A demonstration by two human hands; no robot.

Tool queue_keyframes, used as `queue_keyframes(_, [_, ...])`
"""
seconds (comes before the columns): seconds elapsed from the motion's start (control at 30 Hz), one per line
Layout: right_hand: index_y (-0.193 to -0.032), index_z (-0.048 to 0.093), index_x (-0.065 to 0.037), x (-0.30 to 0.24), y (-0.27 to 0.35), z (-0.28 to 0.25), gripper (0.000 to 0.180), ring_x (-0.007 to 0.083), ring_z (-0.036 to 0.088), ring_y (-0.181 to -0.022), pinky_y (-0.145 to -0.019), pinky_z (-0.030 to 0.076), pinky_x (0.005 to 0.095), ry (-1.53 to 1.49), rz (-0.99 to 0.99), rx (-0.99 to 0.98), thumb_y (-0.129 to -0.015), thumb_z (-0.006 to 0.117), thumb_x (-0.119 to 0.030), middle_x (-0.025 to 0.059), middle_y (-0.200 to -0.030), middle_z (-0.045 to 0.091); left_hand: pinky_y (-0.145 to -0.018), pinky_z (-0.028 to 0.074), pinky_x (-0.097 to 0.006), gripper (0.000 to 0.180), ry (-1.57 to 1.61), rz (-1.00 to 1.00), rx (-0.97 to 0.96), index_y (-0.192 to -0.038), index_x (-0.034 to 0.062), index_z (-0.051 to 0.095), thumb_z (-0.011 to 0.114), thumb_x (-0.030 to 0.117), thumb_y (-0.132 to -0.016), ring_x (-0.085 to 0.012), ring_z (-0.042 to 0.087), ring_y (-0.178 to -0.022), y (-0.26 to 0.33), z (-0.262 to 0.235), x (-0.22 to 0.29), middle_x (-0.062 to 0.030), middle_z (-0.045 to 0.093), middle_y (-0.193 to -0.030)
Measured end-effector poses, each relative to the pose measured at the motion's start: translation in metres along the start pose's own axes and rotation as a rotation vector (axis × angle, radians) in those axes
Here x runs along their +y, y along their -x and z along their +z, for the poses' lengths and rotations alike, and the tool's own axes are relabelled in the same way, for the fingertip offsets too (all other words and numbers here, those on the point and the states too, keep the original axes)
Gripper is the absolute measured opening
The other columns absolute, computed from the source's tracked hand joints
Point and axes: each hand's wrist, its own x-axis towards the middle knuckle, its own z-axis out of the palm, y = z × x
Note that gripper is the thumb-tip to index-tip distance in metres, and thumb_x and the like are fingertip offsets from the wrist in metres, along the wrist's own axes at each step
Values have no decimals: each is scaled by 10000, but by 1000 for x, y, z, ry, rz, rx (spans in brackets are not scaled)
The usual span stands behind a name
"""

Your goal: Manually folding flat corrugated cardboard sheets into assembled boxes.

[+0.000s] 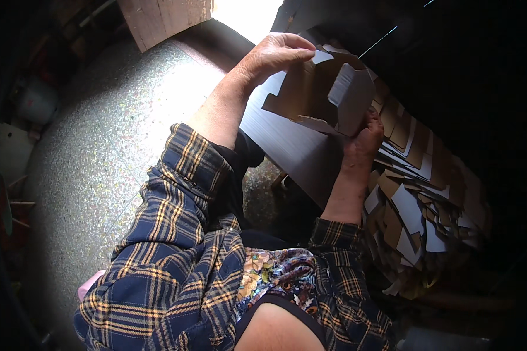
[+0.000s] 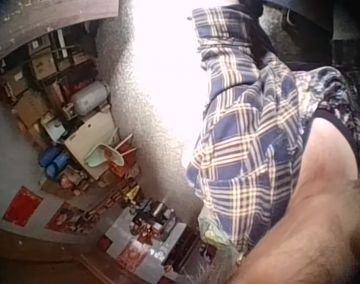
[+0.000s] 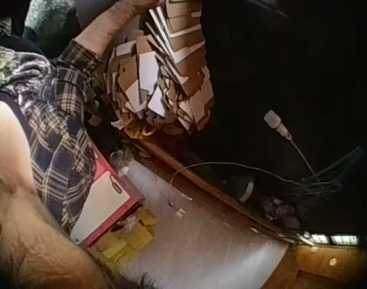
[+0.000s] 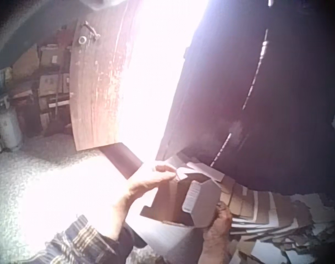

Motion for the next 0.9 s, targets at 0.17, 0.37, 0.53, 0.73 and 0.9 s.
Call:
queue_keyframes(0.17, [-886, 633, 4, 0, -1, 9, 204, 195, 626, -811, -771, 501, 308, 8, -26, 72, -865, 473, -121, 100, -880, 645, -1002, 426, -373, 522, -6, 55, -209, -1203, 95, 594, 743, 359, -779, -218, 584, -1095, 10, 6, 9, -109, 640, -1106])
queue_keyframes(0.37, [-892, 629, 13, -3, 1, 5, 209, 201, 625, -830, -767, 503, 313, -21, -43, 87, -851, 479, -126, 106, -892, 639, -1032, 403, -440, 597, 75, 25, -317, -1319, 152, 495, 707, 332, -791, -264, 539, -1170, 17, 17, 14, -128, 585, -1220])
queue_keyframes(0.53, [-886, 625, 12, 12, 6, 2, 188, 181, 625, -806, -749, 512, 295, -61, 14, -22, -836, 467, -78, 101, -879, 642, -1033, 395, -357, 547, -83, 141, -177, -1327, 139, 476, 594, 129, -793, -218, 517, -1174, 9, 8, 0, -102, 555, -1257])
queue_keyframes(0.73, [-886, 635, -12, 13, 22, 12, 190, 161, 628, -777, -743, 512, 278, -57, 54, -68, -828, 454, -15, 68, -868, 654, -1002, 400, -327, 566, -297, 202, -86, -1363, 92, 407, 613, 159, -840, -215, 522, -1156, -2, 21, -9, -136, 549, -1253])
queue_keyframes(0.9, [-907, 637, -17, 21, 26, 14, 194, 149, 623, -790, -754, 505, 274, -83, 54, -123, -833, 457, -13, 60, -875, 654, -1003, 395, -328, 602, -328, 317, -53, -1363, 64, 397, 650, 311, -876, -231, 526, -1158, 4, 24, -13, -158, 547, -1256])
